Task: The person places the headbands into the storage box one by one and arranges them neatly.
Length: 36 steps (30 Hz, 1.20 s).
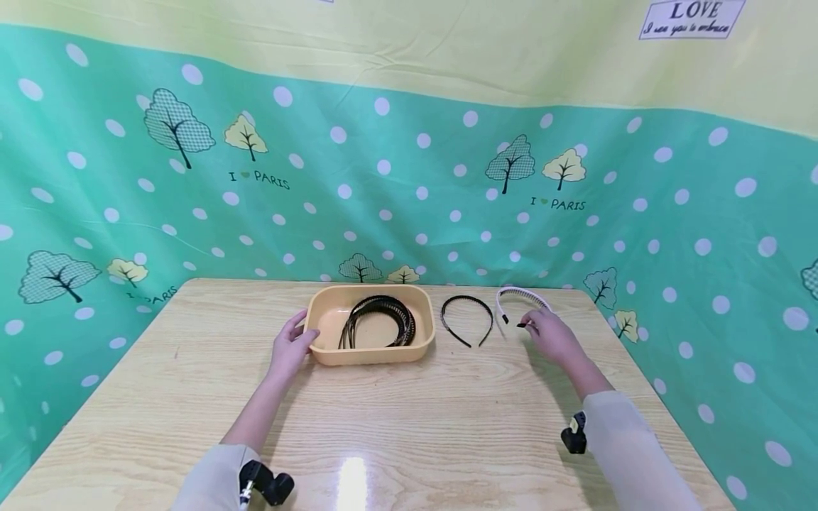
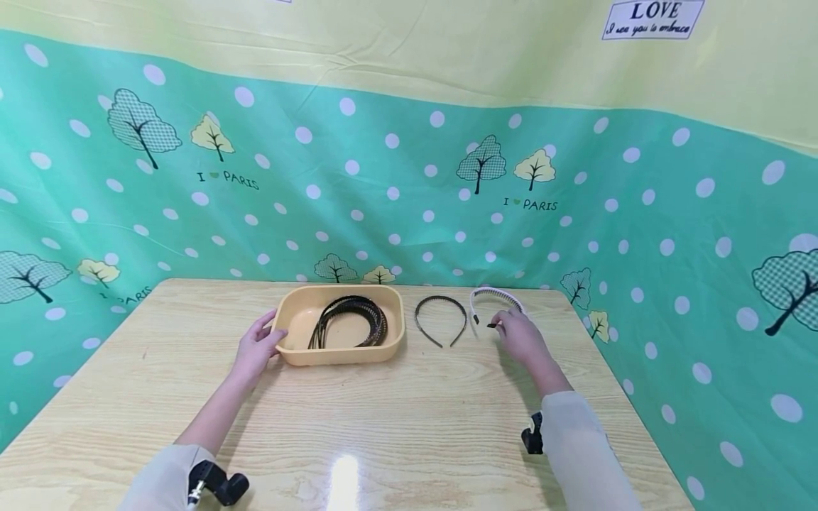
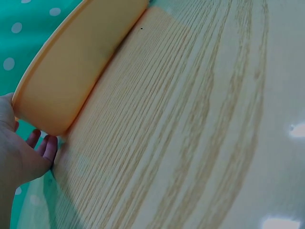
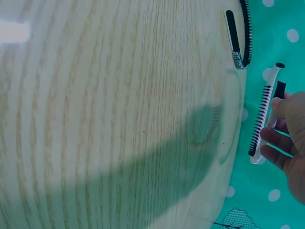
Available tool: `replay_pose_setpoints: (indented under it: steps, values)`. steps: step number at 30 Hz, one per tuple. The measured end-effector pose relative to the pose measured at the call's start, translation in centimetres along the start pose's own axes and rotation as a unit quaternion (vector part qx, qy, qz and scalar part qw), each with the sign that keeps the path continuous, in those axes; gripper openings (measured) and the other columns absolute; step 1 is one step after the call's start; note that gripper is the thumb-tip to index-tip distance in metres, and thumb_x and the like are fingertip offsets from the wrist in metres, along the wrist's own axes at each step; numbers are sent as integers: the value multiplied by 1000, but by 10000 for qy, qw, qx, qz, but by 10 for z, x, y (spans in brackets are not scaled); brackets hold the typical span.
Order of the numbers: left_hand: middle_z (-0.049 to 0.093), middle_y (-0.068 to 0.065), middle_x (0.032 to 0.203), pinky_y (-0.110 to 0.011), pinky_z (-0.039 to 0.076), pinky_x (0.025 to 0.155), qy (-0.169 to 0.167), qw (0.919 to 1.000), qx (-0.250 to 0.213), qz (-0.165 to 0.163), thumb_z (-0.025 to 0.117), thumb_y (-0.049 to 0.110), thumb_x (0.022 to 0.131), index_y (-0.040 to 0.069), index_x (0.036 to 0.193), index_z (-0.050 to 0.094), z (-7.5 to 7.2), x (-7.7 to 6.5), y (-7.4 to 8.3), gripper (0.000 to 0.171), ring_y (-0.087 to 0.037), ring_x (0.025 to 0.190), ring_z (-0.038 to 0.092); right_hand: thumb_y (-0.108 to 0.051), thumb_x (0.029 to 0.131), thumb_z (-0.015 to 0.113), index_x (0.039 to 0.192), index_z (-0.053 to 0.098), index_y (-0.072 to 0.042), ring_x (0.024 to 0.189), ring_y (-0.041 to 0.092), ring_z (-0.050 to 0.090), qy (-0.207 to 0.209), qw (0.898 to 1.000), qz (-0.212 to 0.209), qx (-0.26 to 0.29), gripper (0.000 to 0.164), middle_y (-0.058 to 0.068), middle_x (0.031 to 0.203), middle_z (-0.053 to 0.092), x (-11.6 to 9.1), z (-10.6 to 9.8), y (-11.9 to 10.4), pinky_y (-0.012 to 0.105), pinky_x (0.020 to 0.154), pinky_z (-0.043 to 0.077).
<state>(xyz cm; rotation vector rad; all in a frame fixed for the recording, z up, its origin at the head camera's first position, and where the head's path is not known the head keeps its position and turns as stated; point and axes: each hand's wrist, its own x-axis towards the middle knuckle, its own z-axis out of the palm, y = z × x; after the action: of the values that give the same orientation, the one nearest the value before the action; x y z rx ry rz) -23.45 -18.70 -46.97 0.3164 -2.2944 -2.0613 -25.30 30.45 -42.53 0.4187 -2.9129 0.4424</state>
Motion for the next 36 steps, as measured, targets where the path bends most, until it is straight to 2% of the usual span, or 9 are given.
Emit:
replay_pose_setpoints:
  steps: [7,15,26,36]
  values:
    - [45,-21,135,-14,49,69,18,10000,-34,49,53,15,92,17,146,32,0,0,0,58,-1,87,53,-3,89,54,100,62,0,94,35,58,11,9999,-159,37,13,18,100,60,2,-2,-6,50,85,49]
    - [45,-22,135,-14,48,68,14,10000,-22,65,53,16,92,17,146,32,0,0,1,58,-6,90,55,-3,89,55,99,63,-2,92,32,59,50,9997,-241,7,12,14,98,61,3,-2,-15,47,84,50]
    - [47,-22,134,-14,49,67,62,10000,-66,32,53,13,92,17,145,33,1,3,-2,58,5,80,53,-5,90,56,102,63,-4,97,32,59,25,9992,-379,-132,14,13,100,62,7,-1,-25,48,88,49]
    - [46,-22,134,-14,48,68,62,10000,0,45,53,15,92,18,146,33,0,2,-1,58,2,84,53,-5,88,59,100,65,-5,92,28,60,186,9973,-684,-192,13,10,96,63,8,0,-37,45,85,50]
